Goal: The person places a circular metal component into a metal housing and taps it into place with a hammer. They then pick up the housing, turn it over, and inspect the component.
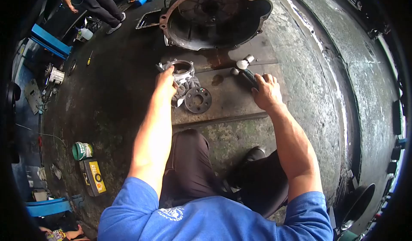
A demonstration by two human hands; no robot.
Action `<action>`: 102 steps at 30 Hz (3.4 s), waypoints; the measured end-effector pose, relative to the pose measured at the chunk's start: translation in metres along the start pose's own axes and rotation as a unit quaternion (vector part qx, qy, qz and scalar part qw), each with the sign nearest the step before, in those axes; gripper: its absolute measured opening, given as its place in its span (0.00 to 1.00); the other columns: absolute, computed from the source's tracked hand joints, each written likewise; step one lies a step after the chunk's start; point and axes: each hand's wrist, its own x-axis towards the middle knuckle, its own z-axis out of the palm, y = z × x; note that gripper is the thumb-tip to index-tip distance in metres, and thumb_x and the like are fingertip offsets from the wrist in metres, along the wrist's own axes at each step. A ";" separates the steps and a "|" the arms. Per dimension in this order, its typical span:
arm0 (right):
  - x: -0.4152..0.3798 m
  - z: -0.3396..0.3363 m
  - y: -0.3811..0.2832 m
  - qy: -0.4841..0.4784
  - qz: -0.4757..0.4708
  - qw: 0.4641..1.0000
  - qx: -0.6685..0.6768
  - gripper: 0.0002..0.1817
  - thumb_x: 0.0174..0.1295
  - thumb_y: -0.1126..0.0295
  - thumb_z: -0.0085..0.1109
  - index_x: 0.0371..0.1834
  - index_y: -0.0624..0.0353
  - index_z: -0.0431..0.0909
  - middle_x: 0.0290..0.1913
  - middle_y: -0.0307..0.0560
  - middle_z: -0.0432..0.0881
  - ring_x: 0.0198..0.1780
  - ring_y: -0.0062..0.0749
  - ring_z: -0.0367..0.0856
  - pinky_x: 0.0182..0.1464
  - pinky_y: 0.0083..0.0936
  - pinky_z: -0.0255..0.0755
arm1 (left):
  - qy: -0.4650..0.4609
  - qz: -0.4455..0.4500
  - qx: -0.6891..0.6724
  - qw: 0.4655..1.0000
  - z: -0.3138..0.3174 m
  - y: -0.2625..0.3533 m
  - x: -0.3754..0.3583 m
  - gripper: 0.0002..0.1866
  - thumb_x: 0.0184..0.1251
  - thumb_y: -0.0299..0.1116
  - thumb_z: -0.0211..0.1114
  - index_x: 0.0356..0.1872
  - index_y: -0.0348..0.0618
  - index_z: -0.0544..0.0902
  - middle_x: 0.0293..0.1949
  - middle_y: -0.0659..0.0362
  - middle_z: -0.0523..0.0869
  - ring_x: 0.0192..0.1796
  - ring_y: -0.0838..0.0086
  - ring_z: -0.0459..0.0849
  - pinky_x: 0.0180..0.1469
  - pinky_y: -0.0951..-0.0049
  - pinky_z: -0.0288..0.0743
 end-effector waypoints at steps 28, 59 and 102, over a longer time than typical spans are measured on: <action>0.011 0.055 -0.104 -0.302 -0.015 0.928 0.218 0.36 0.57 0.50 0.71 0.63 0.65 0.76 0.49 0.68 0.86 0.54 0.61 0.84 0.56 0.45 0.79 | -0.059 0.088 0.521 0.847 -0.048 -0.057 -0.096 0.15 0.64 0.41 0.72 0.45 0.42 0.85 0.43 0.48 0.90 0.48 0.56 0.89 0.53 0.58 0.80; 0.013 -0.008 -0.109 -0.262 -0.046 0.918 0.295 0.32 0.61 0.57 0.67 0.63 0.67 0.76 0.42 0.60 0.89 0.49 0.52 0.88 0.52 0.39 0.79 | 0.007 0.069 0.397 0.915 -0.049 -0.001 -0.021 0.10 0.57 0.29 0.65 0.18 0.36 0.80 0.17 0.56 0.83 0.18 0.69 0.82 0.21 0.66 0.74; 0.010 -0.076 -0.139 -0.300 0.167 0.425 0.838 0.22 0.74 0.63 0.49 0.60 0.71 0.74 0.34 0.54 0.86 0.25 0.34 0.86 0.21 0.25 0.82 | -0.341 0.334 -0.041 0.878 -0.059 0.037 -0.161 0.47 0.72 0.61 0.61 0.82 0.47 0.52 0.78 0.50 0.64 0.77 0.56 0.67 0.67 0.54 0.78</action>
